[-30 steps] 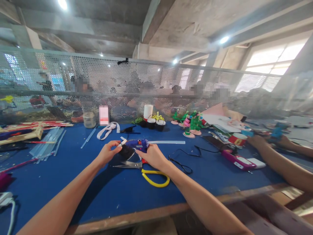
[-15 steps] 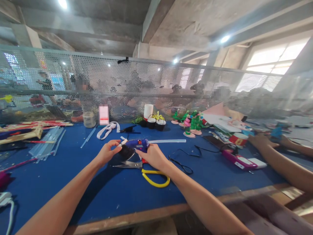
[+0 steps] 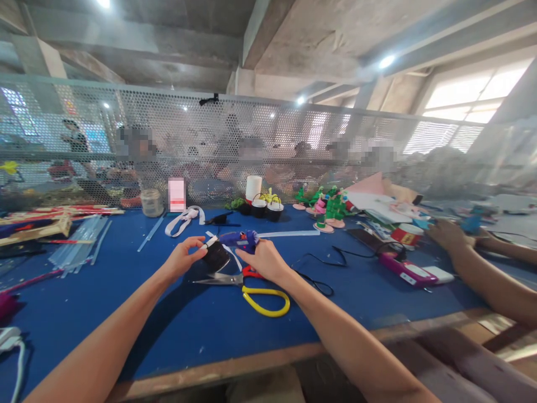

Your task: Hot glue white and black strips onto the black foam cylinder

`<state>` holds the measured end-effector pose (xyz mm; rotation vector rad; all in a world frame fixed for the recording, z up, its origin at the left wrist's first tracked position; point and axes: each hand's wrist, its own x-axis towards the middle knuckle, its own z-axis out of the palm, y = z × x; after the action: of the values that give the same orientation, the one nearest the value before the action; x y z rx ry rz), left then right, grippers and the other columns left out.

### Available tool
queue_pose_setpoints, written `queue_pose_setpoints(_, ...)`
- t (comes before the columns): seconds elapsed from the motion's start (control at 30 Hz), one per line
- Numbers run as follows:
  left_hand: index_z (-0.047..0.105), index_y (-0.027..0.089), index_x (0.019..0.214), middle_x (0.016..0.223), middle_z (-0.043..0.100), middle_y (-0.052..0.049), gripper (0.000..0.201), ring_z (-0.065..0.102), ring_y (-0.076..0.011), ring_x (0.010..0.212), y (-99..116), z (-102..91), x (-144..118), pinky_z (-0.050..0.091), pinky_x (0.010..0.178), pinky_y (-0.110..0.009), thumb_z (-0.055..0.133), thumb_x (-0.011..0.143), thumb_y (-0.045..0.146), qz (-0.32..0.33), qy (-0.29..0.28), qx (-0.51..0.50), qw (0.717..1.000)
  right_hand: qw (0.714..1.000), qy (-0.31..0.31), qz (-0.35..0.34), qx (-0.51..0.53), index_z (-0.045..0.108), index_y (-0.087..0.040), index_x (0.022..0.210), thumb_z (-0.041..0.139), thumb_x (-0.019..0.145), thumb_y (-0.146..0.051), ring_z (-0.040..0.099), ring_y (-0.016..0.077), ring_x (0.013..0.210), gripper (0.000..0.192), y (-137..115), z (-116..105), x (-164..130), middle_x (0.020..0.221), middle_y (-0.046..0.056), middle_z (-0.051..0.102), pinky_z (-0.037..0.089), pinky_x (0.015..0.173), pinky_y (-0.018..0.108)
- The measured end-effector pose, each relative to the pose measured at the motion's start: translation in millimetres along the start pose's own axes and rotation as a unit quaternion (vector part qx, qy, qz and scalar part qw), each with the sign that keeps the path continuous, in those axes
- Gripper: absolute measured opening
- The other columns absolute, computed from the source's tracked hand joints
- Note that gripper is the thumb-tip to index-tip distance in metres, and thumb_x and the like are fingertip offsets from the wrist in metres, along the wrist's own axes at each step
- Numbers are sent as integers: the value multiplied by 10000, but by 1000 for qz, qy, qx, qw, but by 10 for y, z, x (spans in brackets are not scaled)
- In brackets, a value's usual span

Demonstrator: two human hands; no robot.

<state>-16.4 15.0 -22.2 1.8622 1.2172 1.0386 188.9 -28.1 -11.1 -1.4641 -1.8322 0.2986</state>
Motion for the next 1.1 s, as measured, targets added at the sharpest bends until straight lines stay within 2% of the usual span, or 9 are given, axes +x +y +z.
queue_pose_setpoints(0.17, 569, 175, 606, 1166, 535, -136, 365, 458, -304, 1089, 4, -9, -6, 248, 978, -422, 591, 566, 537, 0, 0, -2, 1000, 999, -19, -20, 26, 580, -157, 618, 517, 696, -312, 554, 135, 515, 186, -10, -10, -4, 515, 1, 580, 390, 504, 204)
queue_pose_setpoints(0.3, 572, 175, 614, 1167, 537, -136, 370, 466, -309, 1080, 2, -22, -6, 249, 976, -435, 592, 567, 541, 9, -5, -4, 1000, 1000, -19, 15, 20, 559, -157, 572, 514, 701, -310, 530, 133, 456, 205, -21, -27, 3, 436, -5, 534, 376, 458, 204)
queue_pose_setpoints(0.43, 570, 175, 606, 1180, 526, -143, 382, 450, -313, 1098, 12, -34, -4, 241, 980, -433, 589, 561, 554, 7, -10, 0, 1000, 999, -17, -3, 31, 547, -167, 574, 530, 685, -312, 564, 145, 523, 183, -35, -32, 3, 488, -1, 563, 386, 473, 199)
queue_pose_setpoints(0.67, 558, 163, 618, 1190, 526, -144, 419, 464, -296, 1088, 16, -68, 6, 260, 970, -412, 589, 563, 578, -5, -43, -18, 999, 993, -58, 78, 63, 474, -175, 461, 511, 700, -309, 476, 104, 339, 277, -15, -99, 42, 330, -35, 437, 385, 415, 198)
queue_pose_setpoints(0.8, 597, 151, 650, 1155, 561, -126, 442, 506, -287, 1034, 20, -73, -2, 343, 908, -374, 599, 553, 582, -24, -68, -47, 996, 992, -60, 79, 83, 474, -173, 470, 521, 702, -297, 473, 94, 332, 267, -13, -106, 43, 317, -45, 428, 390, 407, 186)
queue_pose_setpoints(0.9, 621, 152, 695, 1126, 587, -101, 470, 533, -275, 990, 34, -68, -9, 385, 861, -345, 611, 527, 592, -36, -67, -52, 996, 991, -65, 79, 92, 475, -169, 480, 534, 695, -297, 484, 96, 338, 257, -25, -95, 31, 342, -38, 457, 394, 405, 187)
queue_pose_setpoints(1.1, 610, 153, 676, 1131, 583, -112, 451, 510, -282, 1025, 48, -66, -8, 342, 909, -364, 615, 535, 582, -34, -69, -59, 995, 991, -59, 85, 82, 472, -173, 474, 529, 697, -300, 476, 96, 333, 262, -49, -97, 23, 339, -38, 444, 387, 394, 187)
